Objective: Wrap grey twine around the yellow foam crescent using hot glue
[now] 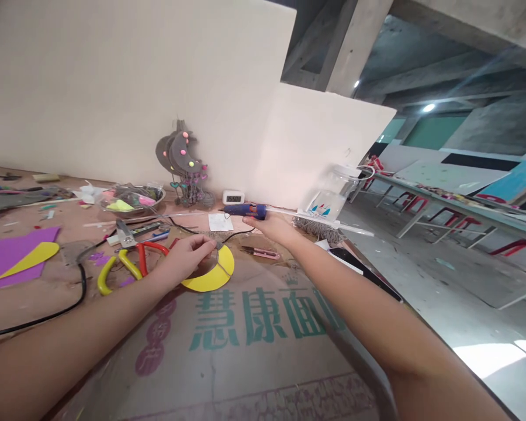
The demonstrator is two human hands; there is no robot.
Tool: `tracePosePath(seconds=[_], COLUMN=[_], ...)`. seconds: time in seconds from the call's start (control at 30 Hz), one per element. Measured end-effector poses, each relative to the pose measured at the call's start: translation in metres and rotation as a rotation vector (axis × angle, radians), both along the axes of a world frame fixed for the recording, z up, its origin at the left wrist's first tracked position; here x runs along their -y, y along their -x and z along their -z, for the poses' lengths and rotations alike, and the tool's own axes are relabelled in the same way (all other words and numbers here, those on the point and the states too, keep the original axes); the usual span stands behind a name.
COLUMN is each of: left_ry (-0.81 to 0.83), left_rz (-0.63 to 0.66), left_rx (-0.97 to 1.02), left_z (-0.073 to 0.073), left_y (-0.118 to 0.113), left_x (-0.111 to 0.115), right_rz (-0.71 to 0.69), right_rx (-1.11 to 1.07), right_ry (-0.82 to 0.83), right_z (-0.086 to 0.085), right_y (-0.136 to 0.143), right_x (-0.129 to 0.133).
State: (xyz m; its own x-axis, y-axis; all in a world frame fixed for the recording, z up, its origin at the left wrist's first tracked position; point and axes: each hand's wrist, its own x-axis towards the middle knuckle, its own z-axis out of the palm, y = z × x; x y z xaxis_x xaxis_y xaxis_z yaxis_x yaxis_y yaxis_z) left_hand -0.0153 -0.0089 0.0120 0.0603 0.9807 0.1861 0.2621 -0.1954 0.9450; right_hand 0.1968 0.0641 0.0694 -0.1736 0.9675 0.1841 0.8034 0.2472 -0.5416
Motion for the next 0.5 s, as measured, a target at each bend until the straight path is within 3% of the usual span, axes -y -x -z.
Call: tracePosePath(seconds=[0.23,0.5], left_ry=[0.013,0.015], left_rz=[0.013,-0.003], left_rx=[-0.004,0.019], left_z=[-0.004,-0.004], left_y=[0.0,-0.001], left_x=[0.002,0.002], right_rz=[-0.068,-0.104], right_rx=[0.069,0.173], right_ry=[0.065,-0.035], right_z=[0.024,0.03], right_y=[0.019,0.013], right_x=[-0.042,-0.039])
